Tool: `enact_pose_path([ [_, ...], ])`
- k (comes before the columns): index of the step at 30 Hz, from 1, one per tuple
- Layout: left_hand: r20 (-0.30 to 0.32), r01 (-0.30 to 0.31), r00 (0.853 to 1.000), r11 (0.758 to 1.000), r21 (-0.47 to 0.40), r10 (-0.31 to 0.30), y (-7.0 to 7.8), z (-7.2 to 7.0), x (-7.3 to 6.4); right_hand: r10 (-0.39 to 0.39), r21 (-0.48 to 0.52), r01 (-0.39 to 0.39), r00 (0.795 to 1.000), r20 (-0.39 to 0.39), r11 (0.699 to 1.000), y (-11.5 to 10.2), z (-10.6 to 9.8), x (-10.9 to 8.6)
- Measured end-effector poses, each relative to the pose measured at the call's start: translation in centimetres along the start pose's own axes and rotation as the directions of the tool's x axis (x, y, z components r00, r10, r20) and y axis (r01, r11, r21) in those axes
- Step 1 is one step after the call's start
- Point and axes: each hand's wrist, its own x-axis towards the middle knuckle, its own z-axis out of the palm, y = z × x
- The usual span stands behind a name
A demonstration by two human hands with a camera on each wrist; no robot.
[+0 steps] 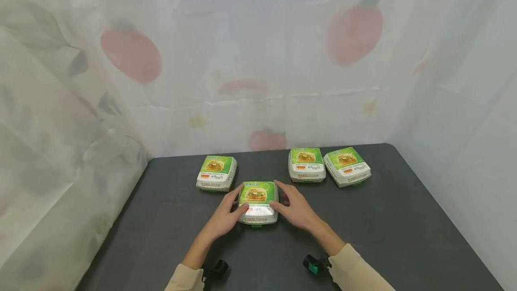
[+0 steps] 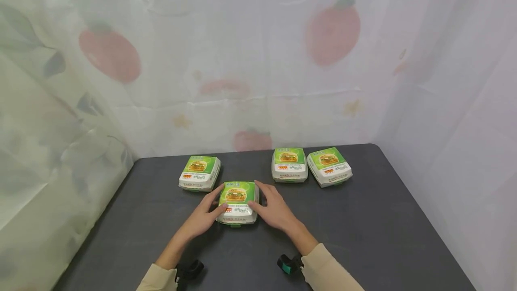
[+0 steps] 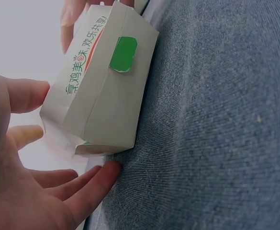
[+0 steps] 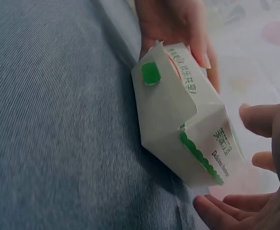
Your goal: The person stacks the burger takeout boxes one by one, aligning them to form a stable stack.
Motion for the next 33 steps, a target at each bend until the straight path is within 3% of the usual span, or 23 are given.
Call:
enact_pose_path([
  [13,-0.007,0.039,0.999,0.999,-0.002,-0.039,-0.09,0.43,0.17,0.095,0.142,-0.101,0.994,0.047,0.985,0.60,0.69,0.58],
  [20,-0.015,0.049,0.999,0.999,0.021,-0.049,-0.14,0.48,0.20,0.080,0.203,-0.090,0.995,0.059,0.975,0.38,0.57,0.55],
  [33,-0.025,0.040,0.999,0.999,0.031,-0.039,0.60,0.68,0.21,0.104,0.228,-0.111,0.994,0.041,0.967,0.06,0.16,0.34],
])
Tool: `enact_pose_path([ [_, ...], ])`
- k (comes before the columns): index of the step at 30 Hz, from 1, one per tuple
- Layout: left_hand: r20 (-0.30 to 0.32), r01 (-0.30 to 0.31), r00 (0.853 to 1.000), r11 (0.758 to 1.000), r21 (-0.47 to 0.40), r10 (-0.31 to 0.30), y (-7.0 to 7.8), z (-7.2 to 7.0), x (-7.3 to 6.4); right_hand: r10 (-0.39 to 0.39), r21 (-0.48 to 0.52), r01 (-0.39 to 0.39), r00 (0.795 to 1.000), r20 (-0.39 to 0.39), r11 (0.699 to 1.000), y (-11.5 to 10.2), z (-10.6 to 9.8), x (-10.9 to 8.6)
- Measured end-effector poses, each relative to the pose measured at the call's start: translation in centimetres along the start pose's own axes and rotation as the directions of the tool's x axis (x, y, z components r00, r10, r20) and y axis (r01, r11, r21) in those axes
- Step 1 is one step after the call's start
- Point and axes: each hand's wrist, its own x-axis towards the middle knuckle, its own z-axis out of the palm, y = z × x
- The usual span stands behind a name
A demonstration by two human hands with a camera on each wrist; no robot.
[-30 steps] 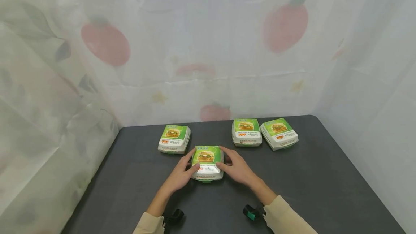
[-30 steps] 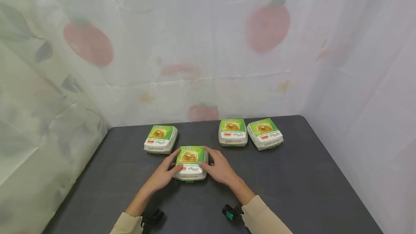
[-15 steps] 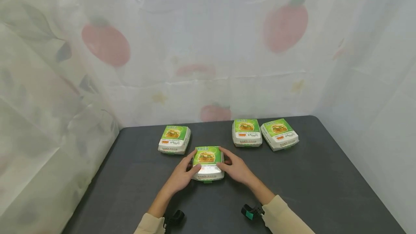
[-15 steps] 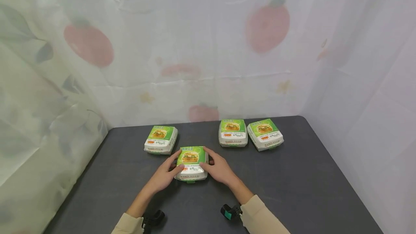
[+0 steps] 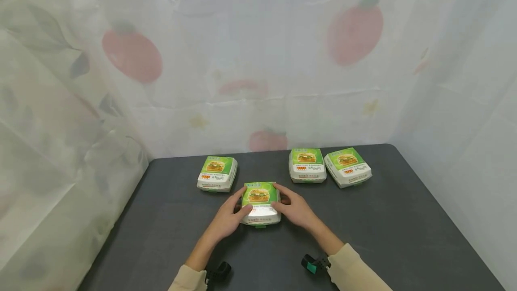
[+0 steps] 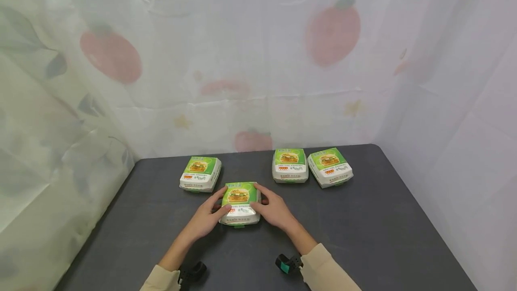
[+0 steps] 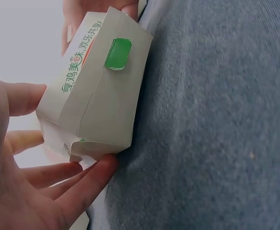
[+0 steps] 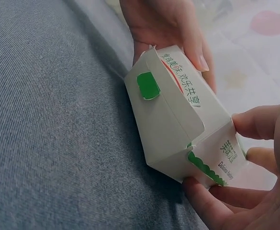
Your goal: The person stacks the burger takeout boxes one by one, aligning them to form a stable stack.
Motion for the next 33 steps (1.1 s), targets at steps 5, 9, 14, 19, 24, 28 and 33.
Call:
enact_pose_path([
  [5,0.002,-0.011,1.000,1.000,-0.002,0.011,0.6,0.1,0.1,-0.004,0.016,0.004,1.000,-0.015,1.000,0.0,-0.4,-0.2],
  [9,0.004,-0.020,1.000,1.000,0.005,0.020,0.9,0.2,0.1,-0.015,0.017,0.015,1.000,-0.020,1.000,0.0,-0.9,-0.6],
  [14,0.018,-0.036,0.999,0.999,0.003,0.036,1.8,0.4,0.0,-0.016,-0.002,0.016,1.000,-0.024,1.000,-0.4,-1.8,-1.3],
  [19,0.033,-0.055,0.998,0.998,-0.019,0.056,2.6,0.9,0.0,-0.007,-0.014,0.007,1.000,-0.027,1.000,-0.5,-2.7,-1.9],
  [24,0.054,-0.072,0.996,0.997,-0.023,0.073,3.0,1.6,-0.1,0.000,-0.022,0.000,1.000,-0.026,1.000,-0.2,-3.5,-2.7],
  [28,0.082,-0.088,0.993,0.996,-0.032,0.090,3.2,2.2,-0.1,-0.013,-0.035,0.012,1.000,-0.026,0.999,-0.1,-4.1,-3.4],
  [33,0.107,-0.107,0.988,0.993,-0.054,0.112,3.5,2.8,-0.2,-0.019,-0.041,0.018,1.000,-0.024,0.999,-0.1,-4.9,-4.3],
])
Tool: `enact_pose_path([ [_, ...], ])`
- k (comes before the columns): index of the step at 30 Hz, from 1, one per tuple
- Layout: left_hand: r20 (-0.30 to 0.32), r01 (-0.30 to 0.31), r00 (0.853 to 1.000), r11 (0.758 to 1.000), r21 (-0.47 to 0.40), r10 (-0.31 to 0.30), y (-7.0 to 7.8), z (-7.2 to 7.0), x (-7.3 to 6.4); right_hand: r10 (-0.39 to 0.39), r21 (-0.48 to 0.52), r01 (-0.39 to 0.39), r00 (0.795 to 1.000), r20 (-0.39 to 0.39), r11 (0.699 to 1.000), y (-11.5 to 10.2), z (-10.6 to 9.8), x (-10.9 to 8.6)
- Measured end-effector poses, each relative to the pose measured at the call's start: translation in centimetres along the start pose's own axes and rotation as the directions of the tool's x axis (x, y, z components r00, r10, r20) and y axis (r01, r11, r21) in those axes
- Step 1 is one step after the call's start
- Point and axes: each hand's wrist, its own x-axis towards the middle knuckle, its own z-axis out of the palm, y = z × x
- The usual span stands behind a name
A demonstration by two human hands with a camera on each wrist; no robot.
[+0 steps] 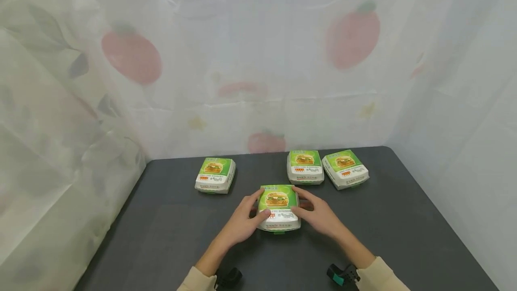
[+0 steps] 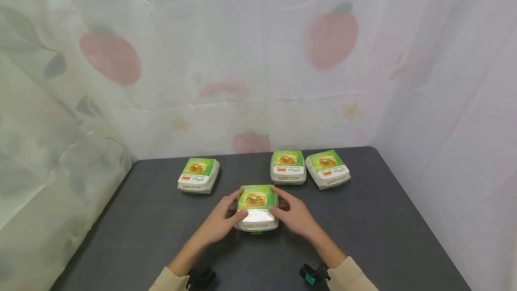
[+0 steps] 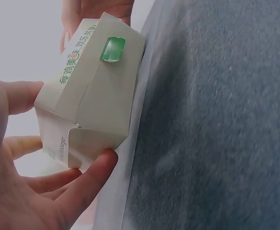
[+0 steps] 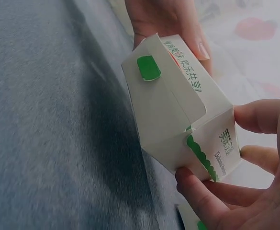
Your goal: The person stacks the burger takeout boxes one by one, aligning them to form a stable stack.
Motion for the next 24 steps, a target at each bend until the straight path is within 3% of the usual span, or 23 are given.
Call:
enact_pose_path([
  [12,0.069,-0.005,0.998,1.000,-0.010,0.006,0.5,1.6,-0.1,0.053,-0.003,-0.053,0.998,0.013,0.999,0.9,-1.2,-1.6],
  [24,0.116,0.024,0.993,1.000,-0.014,-0.023,0.4,2.7,-0.4,0.052,0.022,-0.053,0.997,0.062,0.998,1.8,-1.7,-2.6],
])
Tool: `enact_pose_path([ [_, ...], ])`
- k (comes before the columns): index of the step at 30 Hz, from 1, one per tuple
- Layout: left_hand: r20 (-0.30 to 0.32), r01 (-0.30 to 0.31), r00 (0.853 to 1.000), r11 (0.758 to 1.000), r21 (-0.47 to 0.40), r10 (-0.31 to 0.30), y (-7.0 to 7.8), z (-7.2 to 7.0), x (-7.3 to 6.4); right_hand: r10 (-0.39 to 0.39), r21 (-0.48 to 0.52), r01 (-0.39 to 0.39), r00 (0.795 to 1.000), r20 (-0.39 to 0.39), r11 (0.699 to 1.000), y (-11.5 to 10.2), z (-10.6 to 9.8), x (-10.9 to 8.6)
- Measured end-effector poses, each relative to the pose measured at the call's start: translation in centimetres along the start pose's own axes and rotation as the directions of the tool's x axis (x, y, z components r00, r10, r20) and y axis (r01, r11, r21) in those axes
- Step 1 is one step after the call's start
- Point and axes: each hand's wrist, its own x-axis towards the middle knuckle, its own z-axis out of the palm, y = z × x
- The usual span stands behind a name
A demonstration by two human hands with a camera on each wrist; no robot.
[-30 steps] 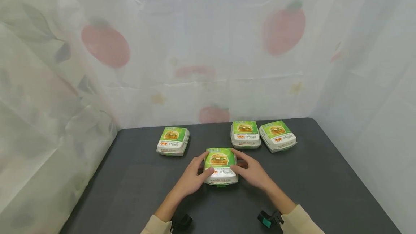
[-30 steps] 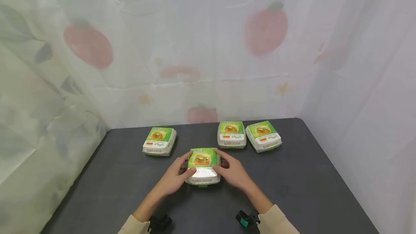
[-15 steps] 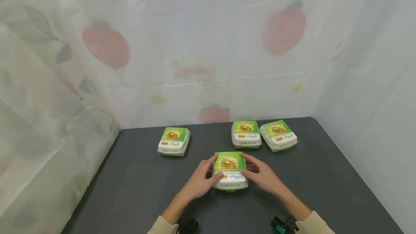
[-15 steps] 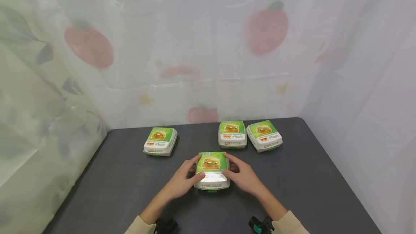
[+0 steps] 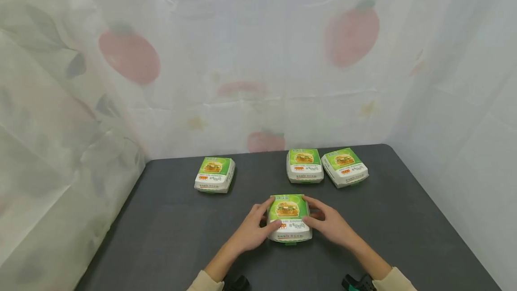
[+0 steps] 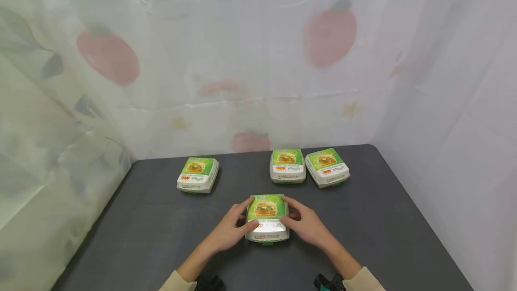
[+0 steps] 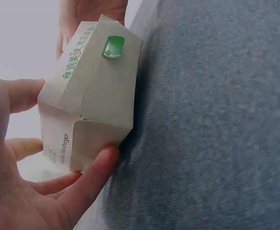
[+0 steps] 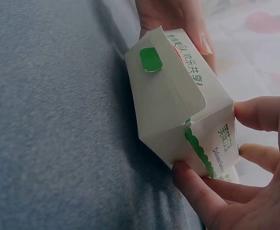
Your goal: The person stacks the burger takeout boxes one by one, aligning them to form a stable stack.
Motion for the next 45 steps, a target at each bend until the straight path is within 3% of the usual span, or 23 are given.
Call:
enact_pose_path([
  [8,0.001,0.020,1.000,1.000,0.016,-0.020,-0.4,0.5,-0.1,0.019,-0.004,-0.019,1.000,0.005,1.000,0.5,0.2,-0.2],
  [14,-0.006,0.039,0.999,0.999,0.025,-0.039,-0.4,0.7,-0.1,0.032,-0.062,-0.031,0.999,0.017,0.998,0.1,-0.3,-0.3],
  [22,0.006,0.054,0.999,0.998,0.009,-0.054,-0.3,0.6,-0.1,0.062,-0.159,-0.067,0.997,-0.036,0.985,-0.8,-1.8,-0.1],
  [30,0.010,0.044,0.999,0.999,-0.020,-0.044,0.0,0.5,0.0,-0.026,-0.264,-0.001,0.995,-0.098,0.964,-1.3,-3.9,-0.1],
  [37,0.009,0.044,0.999,0.998,-0.042,-0.043,0.6,0.5,-0.2,-0.127,-0.350,0.053,0.973,-0.194,0.935,-1.9,-5.4,0.0],
  [45,0.009,0.059,0.998,0.998,-0.032,-0.058,0.0,0.6,-0.1,-0.191,-0.442,0.068,0.952,-0.240,0.894,-2.7,-7.1,0.5],
])
